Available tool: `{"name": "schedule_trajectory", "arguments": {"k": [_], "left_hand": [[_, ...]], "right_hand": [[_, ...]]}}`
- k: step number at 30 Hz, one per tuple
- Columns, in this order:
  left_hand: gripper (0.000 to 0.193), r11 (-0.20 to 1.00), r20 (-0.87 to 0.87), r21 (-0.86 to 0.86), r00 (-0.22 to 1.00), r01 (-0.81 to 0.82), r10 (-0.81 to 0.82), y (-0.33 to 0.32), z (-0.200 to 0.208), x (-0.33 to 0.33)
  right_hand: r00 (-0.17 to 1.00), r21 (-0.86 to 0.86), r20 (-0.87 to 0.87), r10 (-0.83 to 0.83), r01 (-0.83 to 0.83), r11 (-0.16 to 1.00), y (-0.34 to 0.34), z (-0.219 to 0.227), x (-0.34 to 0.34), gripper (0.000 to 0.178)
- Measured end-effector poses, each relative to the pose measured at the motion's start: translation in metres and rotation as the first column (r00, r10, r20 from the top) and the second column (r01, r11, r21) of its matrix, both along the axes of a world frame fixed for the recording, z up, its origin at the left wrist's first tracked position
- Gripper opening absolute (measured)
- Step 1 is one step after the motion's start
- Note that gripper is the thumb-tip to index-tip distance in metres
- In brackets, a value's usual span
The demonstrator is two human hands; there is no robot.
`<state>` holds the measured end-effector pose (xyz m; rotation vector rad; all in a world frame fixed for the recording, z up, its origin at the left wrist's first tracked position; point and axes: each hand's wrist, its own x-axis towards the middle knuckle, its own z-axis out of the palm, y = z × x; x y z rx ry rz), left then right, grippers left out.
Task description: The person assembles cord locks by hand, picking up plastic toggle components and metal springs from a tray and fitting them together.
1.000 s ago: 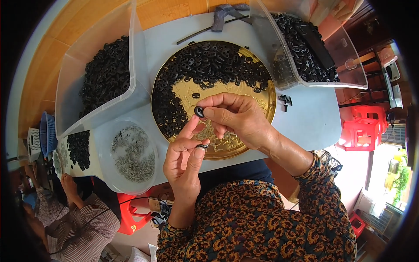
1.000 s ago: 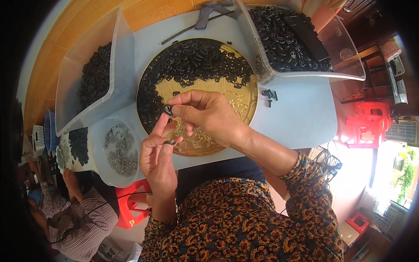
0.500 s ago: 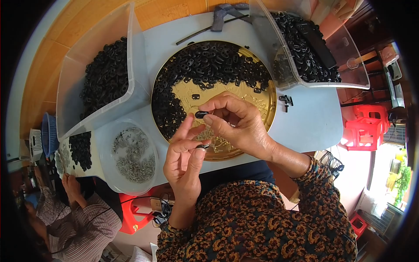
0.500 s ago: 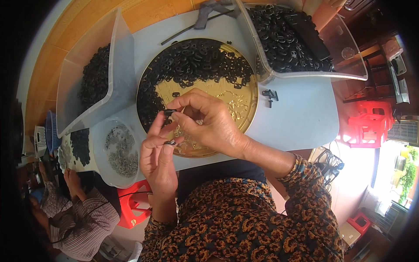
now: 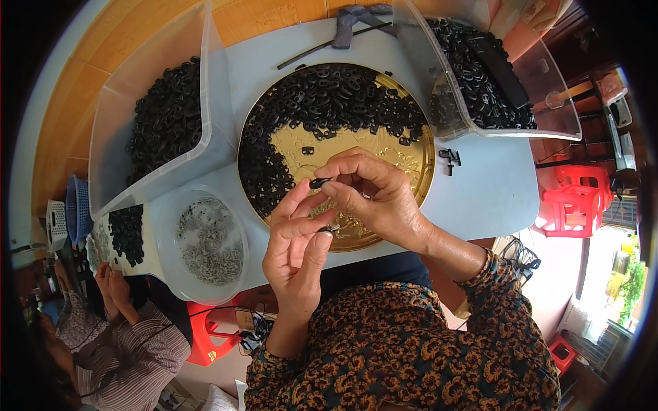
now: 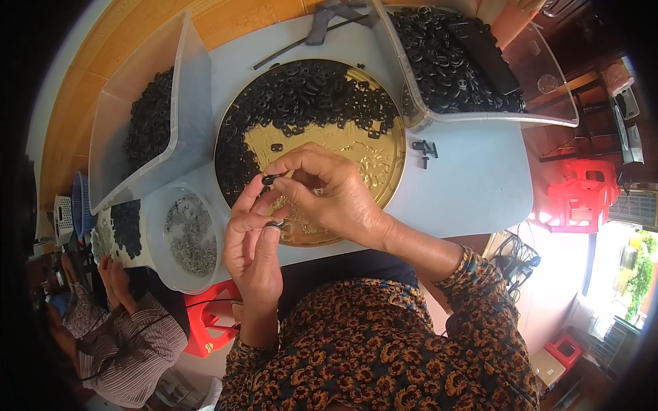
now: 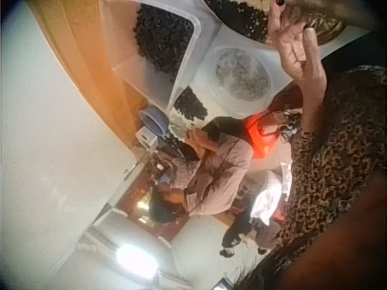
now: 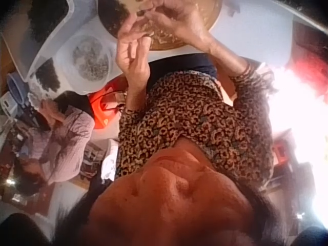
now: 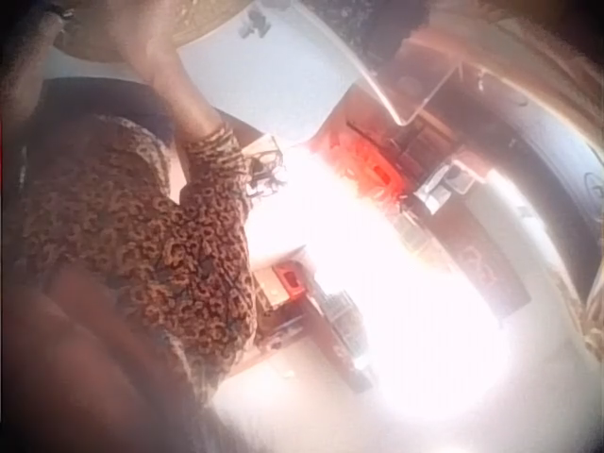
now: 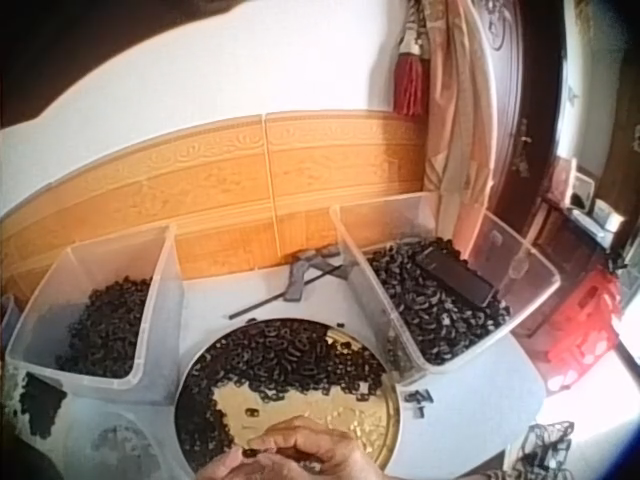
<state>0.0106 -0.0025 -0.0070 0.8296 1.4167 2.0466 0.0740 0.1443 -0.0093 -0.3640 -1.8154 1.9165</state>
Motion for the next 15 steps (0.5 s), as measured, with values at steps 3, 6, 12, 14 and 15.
{"name": "schedule_trajectory", "arguments": {"k": [3,6,12,14,15], "left_hand": [[0.014,1.000,0.015,0.018,1.000,0.002,-0.002,0.000,-0.003,0.002],[0.014,1.000,0.023,0.018,1.000,0.013,-0.014,0.001,-0.006,0.003],[0.014,1.000,-0.026,-0.002,0.999,0.029,-0.030,0.001,-0.003,0.005],[0.013,0.999,-0.009,-0.012,0.999,0.045,-0.045,0.002,-0.002,0.006],[0.013,0.999,-0.007,-0.013,0.999,0.045,-0.045,0.001,-0.003,0.006]], "right_hand": [[0.998,-0.112,0.008,0.057,-0.055,0.992,-0.001,0.001,0.000,0.018],[0.997,-0.237,-0.038,0.061,-0.068,0.969,-0.002,0.003,0.000,0.020],[0.999,-0.285,-0.041,0.020,-0.031,0.958,-0.005,0.000,0.001,0.021],[0.998,-0.242,-0.063,0.017,-0.032,0.970,-0.004,-0.005,0.000,0.022],[0.998,-0.121,-0.067,0.007,-0.015,0.993,-0.003,-0.007,-0.001,0.022]]}}
